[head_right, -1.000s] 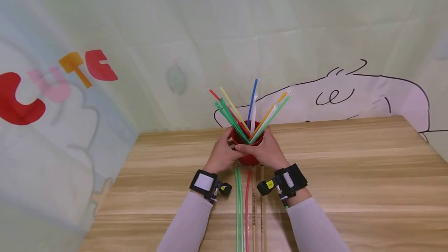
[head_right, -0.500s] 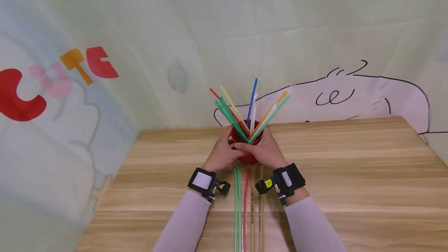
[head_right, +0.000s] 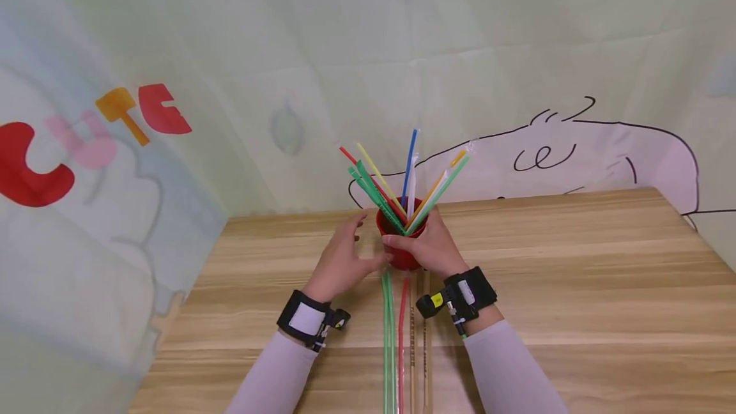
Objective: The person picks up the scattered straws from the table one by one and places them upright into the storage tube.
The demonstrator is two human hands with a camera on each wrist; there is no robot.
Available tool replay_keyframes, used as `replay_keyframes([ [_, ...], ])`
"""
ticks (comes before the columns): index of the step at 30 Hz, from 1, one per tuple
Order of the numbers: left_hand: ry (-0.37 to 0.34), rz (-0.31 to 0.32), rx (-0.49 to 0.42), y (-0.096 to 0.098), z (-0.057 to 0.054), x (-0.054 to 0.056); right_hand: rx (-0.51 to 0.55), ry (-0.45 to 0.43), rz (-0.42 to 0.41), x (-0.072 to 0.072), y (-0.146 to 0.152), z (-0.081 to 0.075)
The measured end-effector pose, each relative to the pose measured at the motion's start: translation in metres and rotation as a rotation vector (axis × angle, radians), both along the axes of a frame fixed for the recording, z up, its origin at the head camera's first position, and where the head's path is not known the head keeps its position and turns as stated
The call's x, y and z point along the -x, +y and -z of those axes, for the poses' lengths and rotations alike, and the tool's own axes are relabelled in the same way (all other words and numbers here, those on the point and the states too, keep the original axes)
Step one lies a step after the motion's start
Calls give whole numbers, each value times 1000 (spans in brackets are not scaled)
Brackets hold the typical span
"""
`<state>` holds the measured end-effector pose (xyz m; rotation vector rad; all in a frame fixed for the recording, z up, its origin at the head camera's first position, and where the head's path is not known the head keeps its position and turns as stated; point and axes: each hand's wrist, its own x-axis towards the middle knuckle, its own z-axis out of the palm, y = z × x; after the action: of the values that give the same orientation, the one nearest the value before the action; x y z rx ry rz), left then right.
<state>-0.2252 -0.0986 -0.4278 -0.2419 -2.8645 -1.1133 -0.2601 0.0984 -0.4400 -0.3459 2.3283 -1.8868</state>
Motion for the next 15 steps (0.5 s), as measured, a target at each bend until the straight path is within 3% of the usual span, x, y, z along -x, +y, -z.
replay_keyframes([
  [6, -44, -9, 174, -1, 2, -33, -17, -12, 10, 1, 1, 1],
  [9, -61, 31, 242, 1, 9, -46, -19, -7, 10, 1, 0, 1],
  [15, -69, 108, 292, 4, 19, -68, 0, 6, 5, 0, -1, 0],
])
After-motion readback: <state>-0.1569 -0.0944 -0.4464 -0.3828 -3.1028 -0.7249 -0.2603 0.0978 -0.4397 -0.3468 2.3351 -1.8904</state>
